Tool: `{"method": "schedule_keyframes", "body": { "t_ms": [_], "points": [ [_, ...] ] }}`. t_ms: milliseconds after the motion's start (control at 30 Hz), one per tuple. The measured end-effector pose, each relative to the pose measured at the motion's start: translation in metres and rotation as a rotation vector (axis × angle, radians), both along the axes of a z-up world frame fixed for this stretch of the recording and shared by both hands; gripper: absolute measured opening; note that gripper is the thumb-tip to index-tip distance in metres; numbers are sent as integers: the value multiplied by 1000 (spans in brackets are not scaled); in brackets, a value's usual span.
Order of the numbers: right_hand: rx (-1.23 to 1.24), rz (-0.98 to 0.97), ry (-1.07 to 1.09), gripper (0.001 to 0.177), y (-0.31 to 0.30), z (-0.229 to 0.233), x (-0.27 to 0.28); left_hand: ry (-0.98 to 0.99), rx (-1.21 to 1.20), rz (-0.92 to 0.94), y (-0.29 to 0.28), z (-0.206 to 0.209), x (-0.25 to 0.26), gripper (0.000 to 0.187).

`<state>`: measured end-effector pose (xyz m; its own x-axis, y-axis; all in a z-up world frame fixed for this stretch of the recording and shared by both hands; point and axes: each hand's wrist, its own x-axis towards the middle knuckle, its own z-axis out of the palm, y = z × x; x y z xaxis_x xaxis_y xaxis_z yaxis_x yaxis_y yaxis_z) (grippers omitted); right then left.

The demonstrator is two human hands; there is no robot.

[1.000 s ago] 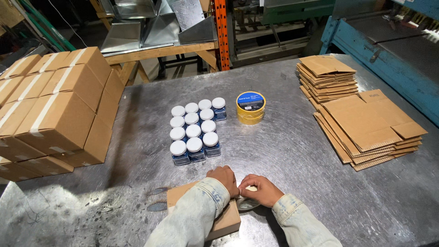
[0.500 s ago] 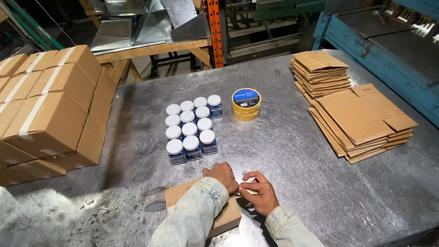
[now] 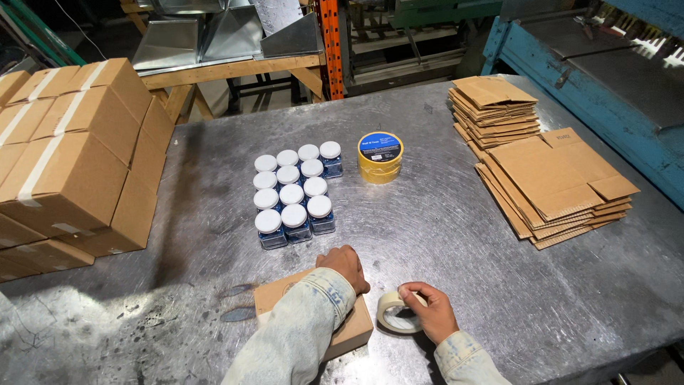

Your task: The person assembles flat cardboard boxes on a metal table, places a roll of tape inside each, closes the flaps, and seals them with packing tape. The sealed boxes are then stacked on the table.

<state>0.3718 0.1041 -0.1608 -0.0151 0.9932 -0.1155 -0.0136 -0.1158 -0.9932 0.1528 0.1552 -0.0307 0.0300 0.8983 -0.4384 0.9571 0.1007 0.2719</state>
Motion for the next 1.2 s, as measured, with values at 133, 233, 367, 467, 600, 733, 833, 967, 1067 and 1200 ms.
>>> {"method": "schedule_keyframes", "body": {
  "t_ms": [133, 233, 367, 467, 600, 733, 833, 967, 1067, 1200],
  "points": [
    [-136, -76, -28, 25, 0, -17, 7, 176, -121, -120, 5, -1, 7, 98],
    [-218, -149, 119, 26, 1, -20, 8, 147, -125, -104, 1, 4, 10, 82],
    [-419, -117, 15, 58, 1, -8, 7, 151, -81, -70, -3, 1, 12, 80],
    [-374, -115, -71, 46, 6, -34, 11, 105, -16, -72, -2, -9, 5, 71],
    [-386, -108, -341, 44, 5, -22, 10, -372, 197, -32, 1, -25, -17, 62],
    [-334, -88, -359, 40, 16, -42, 14, -257, 370, 60, -42, 16, -51, 57],
    [-117, -51, -487, 52, 7, 10, -14, -162, 352, 169, -86, 43, -73, 62],
    [124, 60, -379, 74, -26, 114, -86, -95, 416, 355, -123, 27, -82, 83],
    [157, 182, -476, 100, -37, 135, -120, -85, 449, 490, -138, 12, -83, 97],
    [107, 232, -531, 101, -28, 118, -129, -338, 373, 648, -148, 16, -96, 105]
  ]
}}
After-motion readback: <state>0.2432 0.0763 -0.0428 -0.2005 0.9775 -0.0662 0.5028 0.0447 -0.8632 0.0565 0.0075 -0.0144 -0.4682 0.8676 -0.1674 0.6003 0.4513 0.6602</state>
